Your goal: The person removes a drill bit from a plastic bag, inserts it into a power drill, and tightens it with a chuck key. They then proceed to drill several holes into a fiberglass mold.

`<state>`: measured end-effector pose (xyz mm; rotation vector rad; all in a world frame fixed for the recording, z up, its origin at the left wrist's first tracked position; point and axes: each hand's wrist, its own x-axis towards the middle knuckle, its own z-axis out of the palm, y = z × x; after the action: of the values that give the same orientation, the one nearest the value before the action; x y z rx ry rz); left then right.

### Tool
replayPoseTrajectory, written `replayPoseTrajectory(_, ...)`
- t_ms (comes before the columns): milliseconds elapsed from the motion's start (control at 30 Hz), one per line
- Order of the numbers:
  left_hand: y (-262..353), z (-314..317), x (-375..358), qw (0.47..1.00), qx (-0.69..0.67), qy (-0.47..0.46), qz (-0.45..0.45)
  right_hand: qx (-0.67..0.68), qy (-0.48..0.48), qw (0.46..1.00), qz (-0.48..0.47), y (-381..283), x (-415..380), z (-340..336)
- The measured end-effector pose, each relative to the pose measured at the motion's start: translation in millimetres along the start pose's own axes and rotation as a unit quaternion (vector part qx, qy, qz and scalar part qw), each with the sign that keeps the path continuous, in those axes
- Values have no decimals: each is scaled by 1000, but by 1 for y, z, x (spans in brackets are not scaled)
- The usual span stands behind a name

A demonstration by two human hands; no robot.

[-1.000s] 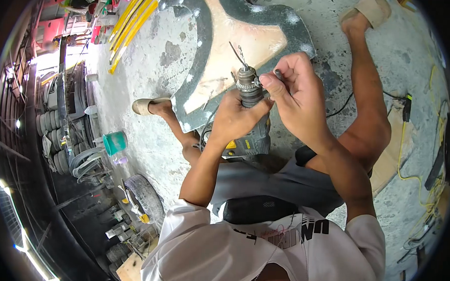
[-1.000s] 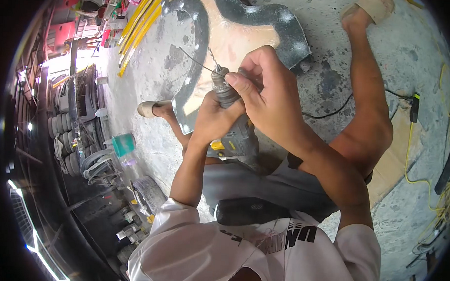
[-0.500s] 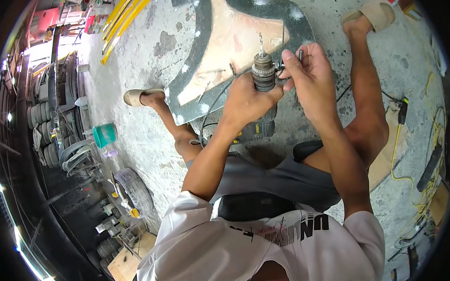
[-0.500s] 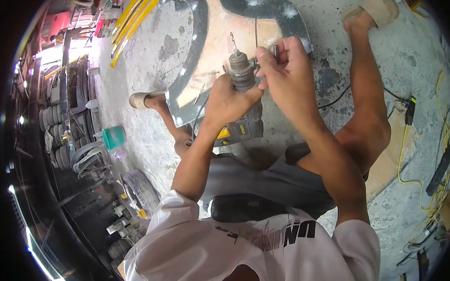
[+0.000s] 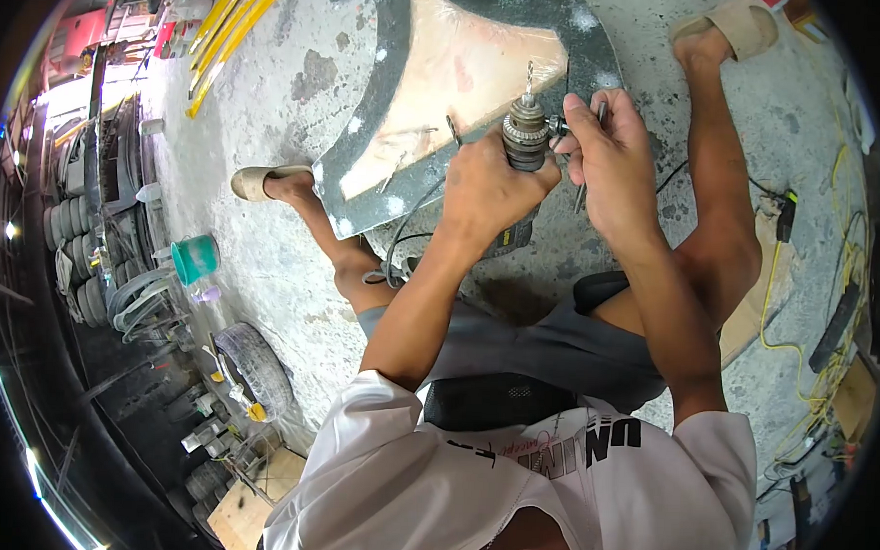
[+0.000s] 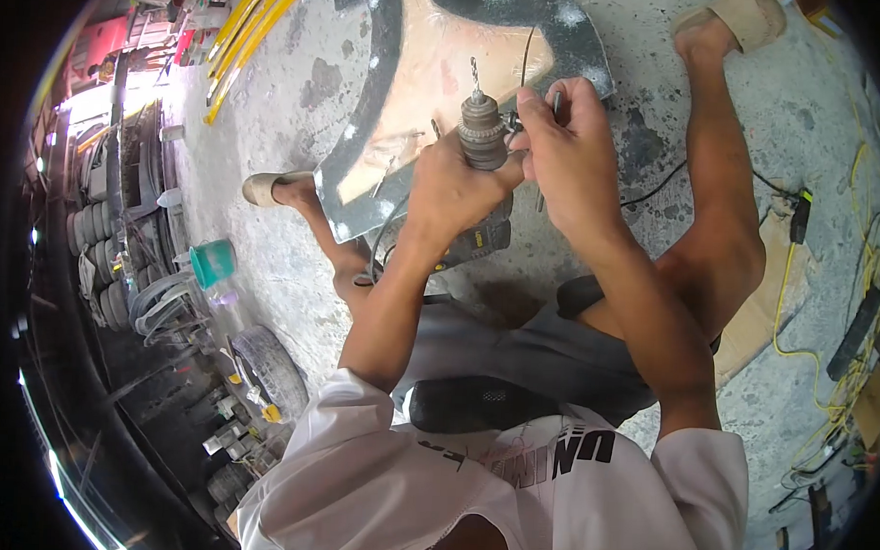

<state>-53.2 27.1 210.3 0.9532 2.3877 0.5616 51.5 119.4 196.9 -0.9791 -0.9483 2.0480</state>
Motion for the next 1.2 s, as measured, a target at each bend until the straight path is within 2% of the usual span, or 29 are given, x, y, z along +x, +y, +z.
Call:
replayPoseTrajectory(67,1,-1,1,1000,-17,-13,3,-15,-22,999,20,-6,-4,-1)
replayPoseTrajectory(167,1,0,-4,999,-34,-2,10,-62,0,998,-31,3,-7,3)
replayPoseTrajectory(367,-6,17,-11,997,-4,61,41,-44,12,999,18,2,-8,5)
replayPoseTrajectory(467,-8,19,-15,997,0,55,49,-106,52,983,-138,21,-6,9)
replayPoseTrajectory(567,-16,9,-14,998,-54,9,42,-276,65,918,-279,25,-5,7)
replayPoseTrajectory(600,-16,8,-14,996,-86,-9,35,-281,46,918,-275,26,-2,4)
replayPoseTrajectory(633,-12,5,-16,993,-86,32,69,-282,32,919,-273,25,1,4)
replayPoseTrajectory(700,-9,-7,-16,992,-88,-56,73,-278,9,923,-267,27,3,4)
replayPoseTrajectory(767,-25,-7,-9,982,-103,-136,86,-235,-14,921,-310,35,4,3)
replayPoseTrajectory(800,-29,-9,-7,978,-112,-145,99,-213,-25,917,-336,37,5,4)
replayPoseTrajectory(867,-33,-11,-7,969,-132,-164,126,-213,14,915,-342,41,1,7)
replayPoseTrajectory(900,-37,-7,-8,944,-248,-195,94,-214,31,914,-345,43,-2,10)
replayPoseTrajectory(967,-42,3,-13,848,-467,-247,25,-208,-19,935,-287,33,9,23)
replayPoseTrajectory(1067,-38,2,-9,790,-534,-300,20,-191,-64,908,-368,29,29,18)
replayPoseTrajectory(1100,-36,-2,-10,769,-559,-309,21,-150,-143,903,-375,23,22,9)
replayPoseTrajectory(1133,-37,-7,-2,761,-555,-329,69,-109,-222,885,-394,10,16,7)
replayPoseTrajectory(1200,-53,-13,-1,739,-541,-374,142,-40,-252,927,-275,-12,-8,12)
